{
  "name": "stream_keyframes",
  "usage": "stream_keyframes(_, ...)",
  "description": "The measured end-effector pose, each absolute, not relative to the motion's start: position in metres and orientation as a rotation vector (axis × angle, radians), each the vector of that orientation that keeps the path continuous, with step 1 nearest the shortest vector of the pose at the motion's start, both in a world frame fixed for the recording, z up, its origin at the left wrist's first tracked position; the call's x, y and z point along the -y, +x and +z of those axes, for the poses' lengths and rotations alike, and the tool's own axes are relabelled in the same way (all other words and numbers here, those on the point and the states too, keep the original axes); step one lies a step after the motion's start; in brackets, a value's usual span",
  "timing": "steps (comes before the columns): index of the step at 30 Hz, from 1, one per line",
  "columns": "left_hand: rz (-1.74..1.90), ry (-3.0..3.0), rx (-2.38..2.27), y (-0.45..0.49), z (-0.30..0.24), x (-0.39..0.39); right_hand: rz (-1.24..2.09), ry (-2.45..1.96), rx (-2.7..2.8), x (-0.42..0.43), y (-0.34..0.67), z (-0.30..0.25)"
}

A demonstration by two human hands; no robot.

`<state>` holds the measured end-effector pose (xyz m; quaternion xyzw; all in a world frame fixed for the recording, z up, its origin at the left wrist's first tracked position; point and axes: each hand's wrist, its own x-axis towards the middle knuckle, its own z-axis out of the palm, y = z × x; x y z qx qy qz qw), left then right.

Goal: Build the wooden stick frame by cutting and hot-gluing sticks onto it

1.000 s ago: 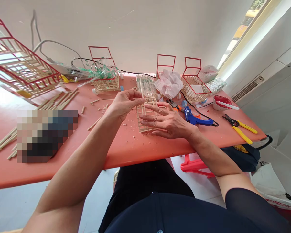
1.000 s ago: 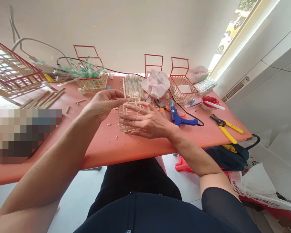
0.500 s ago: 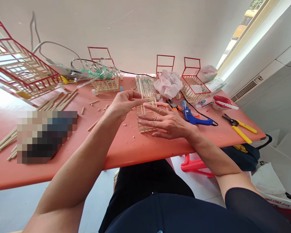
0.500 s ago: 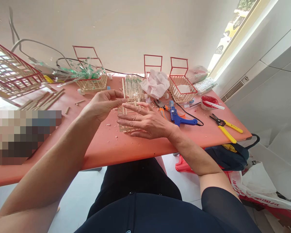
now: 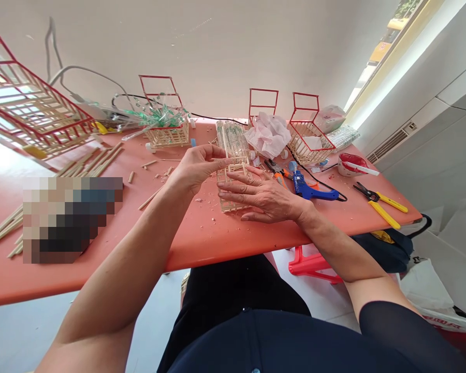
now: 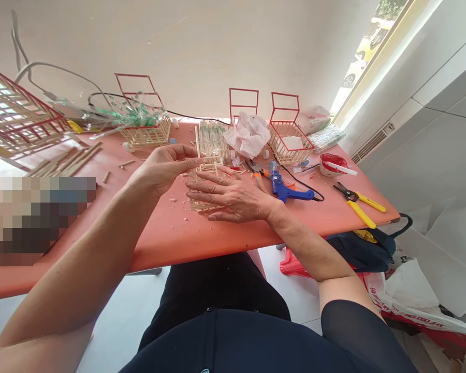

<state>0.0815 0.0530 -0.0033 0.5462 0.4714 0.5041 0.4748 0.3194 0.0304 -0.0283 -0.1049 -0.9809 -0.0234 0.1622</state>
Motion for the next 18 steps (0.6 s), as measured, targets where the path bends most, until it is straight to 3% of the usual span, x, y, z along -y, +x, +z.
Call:
stream_keyframes(11, 1.211, 1.297, -1.148, 0.08, -0.0059, -0.0541, -0.004, -0.444, 2.776, -0.0351, 0.3192, -0.0334)
stream_keyframes(18, 1.183, 1.289, -1.166, 0.0798, -0.0036, -0.0533, -0.032, -0.315, 2.76, -0.0289, 0.3186, -0.0295)
